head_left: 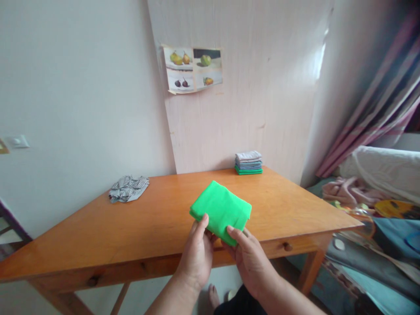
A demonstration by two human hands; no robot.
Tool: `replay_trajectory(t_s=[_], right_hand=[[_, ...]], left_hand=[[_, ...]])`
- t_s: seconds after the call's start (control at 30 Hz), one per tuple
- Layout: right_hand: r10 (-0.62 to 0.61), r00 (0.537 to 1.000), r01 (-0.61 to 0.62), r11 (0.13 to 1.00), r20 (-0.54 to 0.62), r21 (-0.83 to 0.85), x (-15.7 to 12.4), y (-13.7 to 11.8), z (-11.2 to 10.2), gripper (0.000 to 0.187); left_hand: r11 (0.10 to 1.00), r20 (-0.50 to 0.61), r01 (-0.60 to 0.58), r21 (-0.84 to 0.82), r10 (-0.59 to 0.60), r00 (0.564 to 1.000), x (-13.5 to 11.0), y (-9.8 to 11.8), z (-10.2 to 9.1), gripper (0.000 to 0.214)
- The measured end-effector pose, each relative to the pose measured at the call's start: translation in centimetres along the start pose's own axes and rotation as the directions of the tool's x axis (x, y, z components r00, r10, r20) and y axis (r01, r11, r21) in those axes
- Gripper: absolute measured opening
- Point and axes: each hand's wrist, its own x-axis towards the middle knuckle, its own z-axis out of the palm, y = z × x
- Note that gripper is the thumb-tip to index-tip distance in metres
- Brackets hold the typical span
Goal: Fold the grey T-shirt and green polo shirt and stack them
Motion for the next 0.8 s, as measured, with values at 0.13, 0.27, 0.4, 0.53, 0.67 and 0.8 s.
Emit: replay_trajectory(t_s=[0.13,0.27,0.4,0.53,0.67,0.8], right_hand=[[0.089,0.996,-0.09,0.993,-0.016,-0.074,0.9,-1.4,-1.8,0.033],[0.164,0.986,-0.163,0.979,-0.005,-0.119,1.6,-2.8,-3.4,0.032],[0.213,0.977,-0.214,0.96,-0.024,-0.182,2.1,-3.9,-4.7,0.032],[0.211,0.975,-0.22,0.958,-0.067,-0.183,2.6,-4.5,-5.1,0.036],[0.2,0.98,-0.199,0.979,-0.016,0.043,2.9,-4.7,-4.9,0.043],[0.153,0.987,-0.129,0.931,-0.045,0.342,2.7,-4.1,-4.1,0.043]], left_hand=[[0.985,-0.028,0.086,-0.148,-0.091,0.996,0.5,1.2,-1.4,0.058],[0.935,0.055,0.282,-0.214,-0.277,0.959,0.9,1.8,-3.2,0.068],[0.905,0.156,0.398,-0.152,-0.376,0.914,1.0,1.7,-3.2,0.078],[0.914,0.061,0.401,-0.064,-0.398,0.915,1.4,1.1,-2.1,0.06],[0.924,-0.151,0.379,-0.053,-0.383,0.912,2.6,0.3,-1.1,0.043],[0.947,-0.23,0.29,-0.14,-0.316,0.92,4.1,-0.1,0.0,0.028]])
